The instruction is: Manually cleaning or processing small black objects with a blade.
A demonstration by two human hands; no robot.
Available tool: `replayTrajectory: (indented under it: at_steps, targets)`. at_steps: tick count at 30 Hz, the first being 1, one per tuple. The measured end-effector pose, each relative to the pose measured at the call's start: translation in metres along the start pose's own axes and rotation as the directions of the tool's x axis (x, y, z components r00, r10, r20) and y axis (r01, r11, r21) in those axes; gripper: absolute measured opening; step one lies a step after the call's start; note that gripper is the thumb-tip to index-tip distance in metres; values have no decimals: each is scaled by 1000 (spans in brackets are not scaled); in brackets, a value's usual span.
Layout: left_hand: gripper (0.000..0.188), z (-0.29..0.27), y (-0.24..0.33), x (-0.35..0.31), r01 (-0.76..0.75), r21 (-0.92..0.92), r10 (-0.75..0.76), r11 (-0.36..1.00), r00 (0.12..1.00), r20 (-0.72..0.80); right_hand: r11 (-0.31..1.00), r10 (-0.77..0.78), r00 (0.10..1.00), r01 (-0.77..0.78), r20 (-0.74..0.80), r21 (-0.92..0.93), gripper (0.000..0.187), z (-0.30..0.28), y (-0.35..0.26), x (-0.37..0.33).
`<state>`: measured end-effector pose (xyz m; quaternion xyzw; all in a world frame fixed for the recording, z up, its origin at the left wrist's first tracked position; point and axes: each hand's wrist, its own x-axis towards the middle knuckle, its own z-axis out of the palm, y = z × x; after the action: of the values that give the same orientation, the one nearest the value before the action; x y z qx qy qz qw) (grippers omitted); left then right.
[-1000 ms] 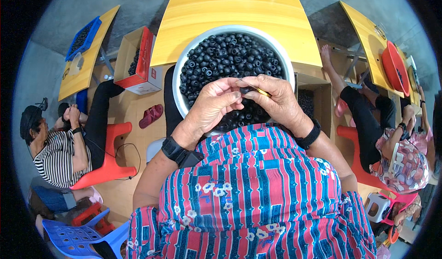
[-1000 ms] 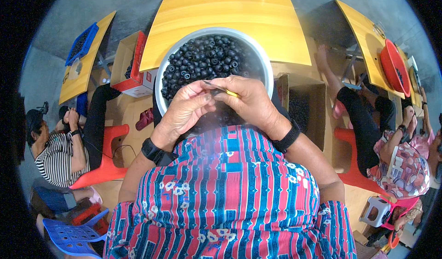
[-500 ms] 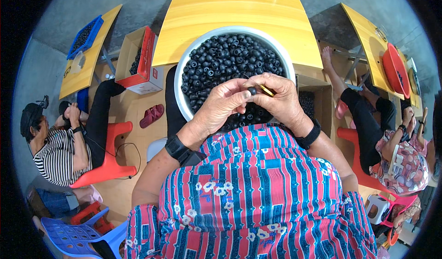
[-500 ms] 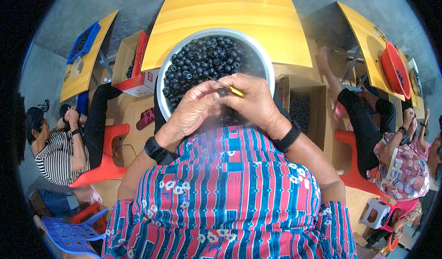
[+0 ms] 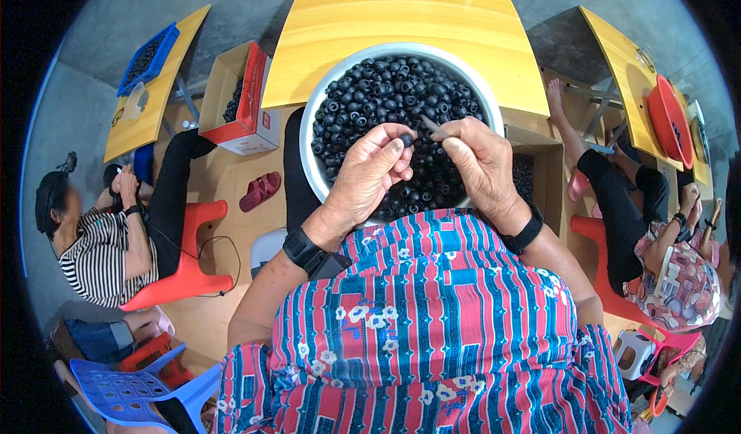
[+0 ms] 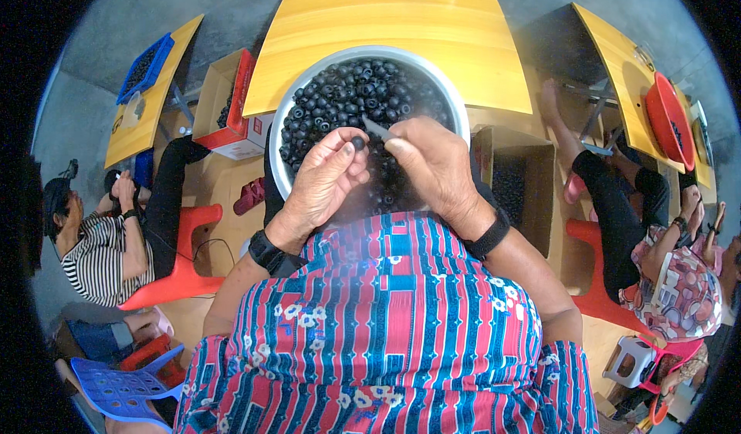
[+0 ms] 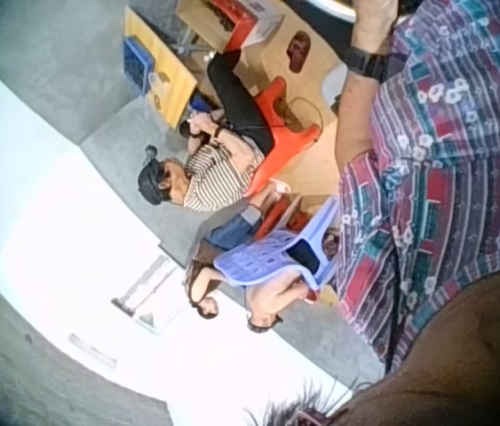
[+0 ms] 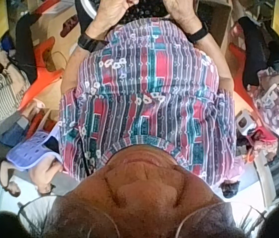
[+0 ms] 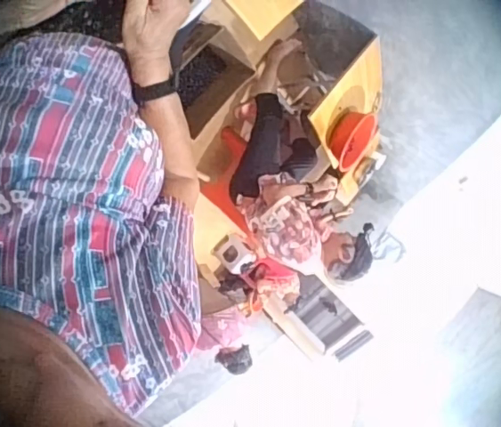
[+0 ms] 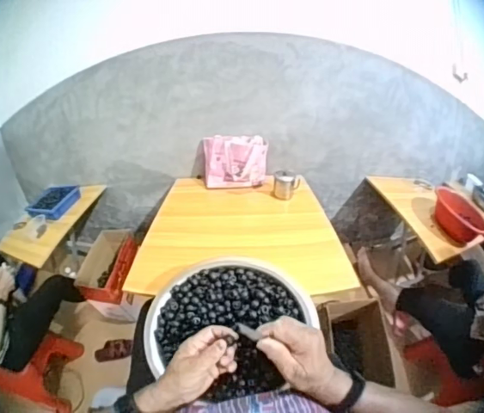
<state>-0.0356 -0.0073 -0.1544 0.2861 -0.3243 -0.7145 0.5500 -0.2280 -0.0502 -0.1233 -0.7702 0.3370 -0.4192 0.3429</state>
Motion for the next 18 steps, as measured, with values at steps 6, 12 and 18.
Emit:
replayTrajectory:
  at_steps: [6,12,18]
  targets:
    - [29,-7,-4,-3,42,-54,-35,998,991,129,955,-140,984,163,108,-249,18,5,-5,-4]
    - [32,-5,-4,-5,17,0,-16,1000,979,203,948,-150,979,182,139,-261,19,6,-6,-5]
    - [31,-2,-2,-6,-33,89,15,996,979,204,944,-152,977,189,152,-272,19,5,-7,-6]
